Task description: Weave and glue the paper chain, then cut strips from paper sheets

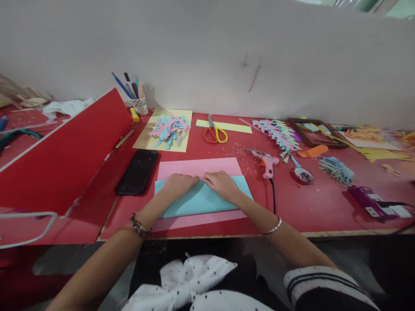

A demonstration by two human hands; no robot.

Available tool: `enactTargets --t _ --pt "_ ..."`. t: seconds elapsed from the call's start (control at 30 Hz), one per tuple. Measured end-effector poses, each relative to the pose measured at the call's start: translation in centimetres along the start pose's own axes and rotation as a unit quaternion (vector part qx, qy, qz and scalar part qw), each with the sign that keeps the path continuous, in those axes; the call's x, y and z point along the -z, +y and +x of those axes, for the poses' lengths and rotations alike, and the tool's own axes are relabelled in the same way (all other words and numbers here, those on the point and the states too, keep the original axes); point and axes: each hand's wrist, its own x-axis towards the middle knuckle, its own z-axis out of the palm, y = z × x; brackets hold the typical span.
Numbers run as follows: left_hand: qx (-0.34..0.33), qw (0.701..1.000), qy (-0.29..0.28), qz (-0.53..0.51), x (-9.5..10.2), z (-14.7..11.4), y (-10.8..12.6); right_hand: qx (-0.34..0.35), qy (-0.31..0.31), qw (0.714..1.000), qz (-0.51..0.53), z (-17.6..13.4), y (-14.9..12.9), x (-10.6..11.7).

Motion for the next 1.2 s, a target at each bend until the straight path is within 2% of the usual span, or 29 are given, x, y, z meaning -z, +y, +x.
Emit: enactTargets --t 0.2,0.4,0.5,0.57,0.63,0.77,1.0,1.2 --pt "0.025 0.999 0.018 0.018 -0.9 -0.9 -0.7 -0.02 0.001 1.0 -0.014 0.0 -0.3 -0.5" --pt "0.028 0.997 0.035 0.06 -0.4 -2.9 -1.9 -0.024 -0.001 1.0 -0.013 0.0 -0.1 -0.7" --pt "0.024 0.992 0.086 0.084 -0.5 -3.4 -0.7 -0.022 -0.001 1.0 -0.016 0.0 -0.1 -0.7" --pt "-0.001 0.992 0.114 0.06 -1.1 -3.5 0.7 -0.017 0.001 1.0 -0.02 0.0 -0.2 -0.7" --pt "-0.039 0.992 0.12 0.009 -2.0 -3.5 2.1 -0.007 0.003 1.0 -0.023 0.0 -0.2 -0.7" --pt "-0.033 0.991 0.109 -0.067 -3.5 -3.9 3.2 -0.003 0.0 1.0 -0.023 0.0 -0.2 -0.6" --pt "-0.04 0.994 0.07 -0.077 -4.2 -6.5 0.1 -0.013 -0.007 1.0 -0.024 0.1 -0.2 -0.7" --pt "-0.01 0.997 0.034 -0.062 -5.2 -9.0 -3.3 -0.017 -0.007 0.999 -0.028 0.2 -0.1 -0.8"
